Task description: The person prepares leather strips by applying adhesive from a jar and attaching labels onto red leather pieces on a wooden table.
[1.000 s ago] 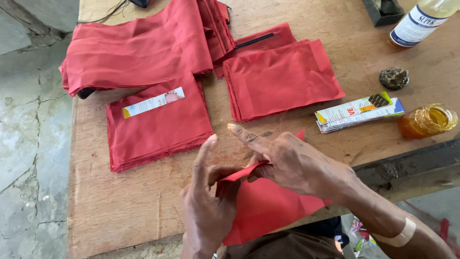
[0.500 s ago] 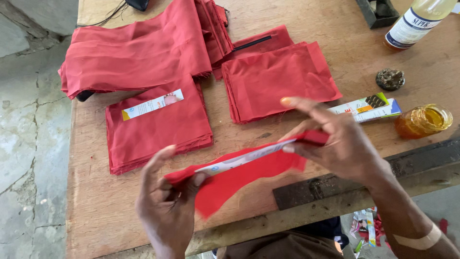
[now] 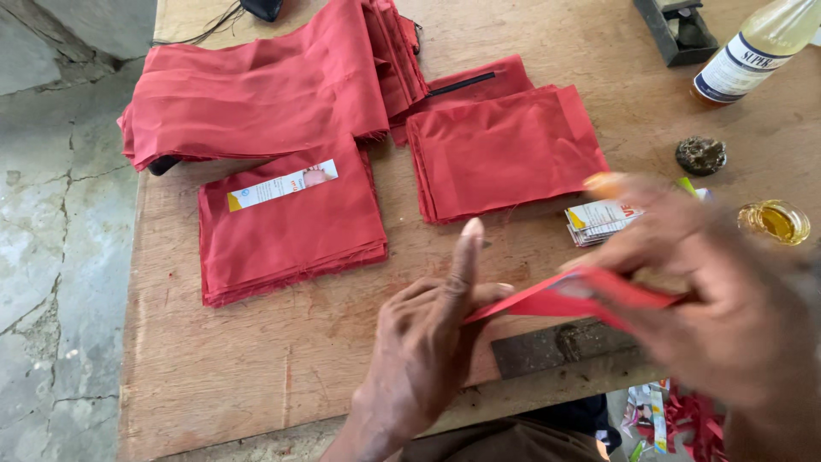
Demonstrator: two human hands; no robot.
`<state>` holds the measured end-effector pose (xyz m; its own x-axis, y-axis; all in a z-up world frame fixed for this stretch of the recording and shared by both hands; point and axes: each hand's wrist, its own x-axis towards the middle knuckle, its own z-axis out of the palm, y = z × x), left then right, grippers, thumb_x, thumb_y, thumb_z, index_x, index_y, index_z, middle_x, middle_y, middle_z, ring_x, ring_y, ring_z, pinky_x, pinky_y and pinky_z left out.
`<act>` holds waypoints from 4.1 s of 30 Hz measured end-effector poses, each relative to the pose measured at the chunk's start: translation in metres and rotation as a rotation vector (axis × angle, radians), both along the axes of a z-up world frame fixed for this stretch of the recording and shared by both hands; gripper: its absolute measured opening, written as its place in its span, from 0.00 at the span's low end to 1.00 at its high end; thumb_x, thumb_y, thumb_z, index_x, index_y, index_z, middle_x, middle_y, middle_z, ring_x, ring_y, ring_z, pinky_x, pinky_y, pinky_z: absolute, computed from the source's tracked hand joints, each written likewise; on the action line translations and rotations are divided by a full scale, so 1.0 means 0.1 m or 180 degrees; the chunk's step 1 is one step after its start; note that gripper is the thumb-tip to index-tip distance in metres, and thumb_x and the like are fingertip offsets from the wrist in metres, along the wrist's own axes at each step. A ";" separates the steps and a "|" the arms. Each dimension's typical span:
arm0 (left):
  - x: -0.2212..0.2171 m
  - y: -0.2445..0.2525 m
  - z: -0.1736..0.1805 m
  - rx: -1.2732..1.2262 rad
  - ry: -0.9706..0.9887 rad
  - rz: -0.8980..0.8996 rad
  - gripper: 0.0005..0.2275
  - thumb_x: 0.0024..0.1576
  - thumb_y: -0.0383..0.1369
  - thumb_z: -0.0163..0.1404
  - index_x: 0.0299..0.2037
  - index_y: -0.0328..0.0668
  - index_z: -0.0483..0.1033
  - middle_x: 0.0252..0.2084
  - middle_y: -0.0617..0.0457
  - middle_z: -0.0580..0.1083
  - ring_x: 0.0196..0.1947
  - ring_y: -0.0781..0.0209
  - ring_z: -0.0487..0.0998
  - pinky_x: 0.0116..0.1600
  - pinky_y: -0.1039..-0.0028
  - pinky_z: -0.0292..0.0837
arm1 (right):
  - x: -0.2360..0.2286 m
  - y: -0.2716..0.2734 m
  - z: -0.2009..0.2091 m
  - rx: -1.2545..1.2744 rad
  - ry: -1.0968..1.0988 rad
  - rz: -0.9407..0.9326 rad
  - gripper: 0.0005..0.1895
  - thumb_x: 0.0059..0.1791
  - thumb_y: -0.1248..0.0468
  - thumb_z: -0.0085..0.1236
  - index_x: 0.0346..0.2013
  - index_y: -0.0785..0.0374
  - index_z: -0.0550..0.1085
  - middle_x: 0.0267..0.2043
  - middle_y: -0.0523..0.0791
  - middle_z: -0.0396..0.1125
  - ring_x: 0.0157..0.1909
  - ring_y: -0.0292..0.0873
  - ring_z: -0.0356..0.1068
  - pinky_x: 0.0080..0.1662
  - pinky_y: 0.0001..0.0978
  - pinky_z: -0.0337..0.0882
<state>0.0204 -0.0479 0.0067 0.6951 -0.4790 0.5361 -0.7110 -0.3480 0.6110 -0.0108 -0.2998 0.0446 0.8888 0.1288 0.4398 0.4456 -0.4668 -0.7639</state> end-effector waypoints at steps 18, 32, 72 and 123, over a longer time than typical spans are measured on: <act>0.32 1.38 -0.31 -0.1143 0.1411 0.1971 0.28 0.54 0.22 0.58 0.66 0.36 0.64 0.38 0.41 0.80 0.38 0.57 0.84 0.41 0.71 0.82 | 1.09 0.63 -0.38 -0.0401 0.1456 0.0003 0.44 0.40 0.66 0.68 0.69 0.55 0.60 0.49 0.47 0.77 0.53 0.42 0.77 0.53 0.36 0.74; 1.59 2.47 -0.61 -0.0186 0.0509 0.2490 0.22 0.55 0.21 0.66 0.52 0.30 0.64 0.43 0.44 0.76 0.39 0.59 0.81 0.42 0.74 0.79 | 2.27 1.65 -0.89 0.0523 0.1157 -0.0039 0.39 0.42 0.70 0.70 0.65 0.68 0.61 0.48 0.49 0.73 0.45 0.41 0.77 0.44 0.31 0.80; 1.00 -0.90 -0.61 0.0489 -0.0308 -0.0668 0.11 0.60 0.28 0.52 0.52 0.35 0.75 0.40 0.44 0.76 0.40 0.49 0.78 0.48 0.60 0.75 | -0.43 -1.02 -0.14 -0.0244 -0.0558 -0.2091 0.24 0.64 0.58 0.52 0.74 0.60 0.62 0.44 0.42 0.64 0.44 0.32 0.65 0.49 0.23 0.73; 0.02 -1.53 -0.60 0.0130 0.2016 -0.1251 0.09 0.58 0.24 0.53 0.45 0.40 0.83 0.45 0.49 0.82 0.42 0.57 0.84 0.48 0.69 0.78 | -0.76 -1.58 -0.37 -0.2579 -0.0006 -0.2123 0.29 0.38 0.68 0.70 0.54 0.60 0.74 0.70 0.52 0.57 0.63 0.52 0.62 0.65 0.47 0.67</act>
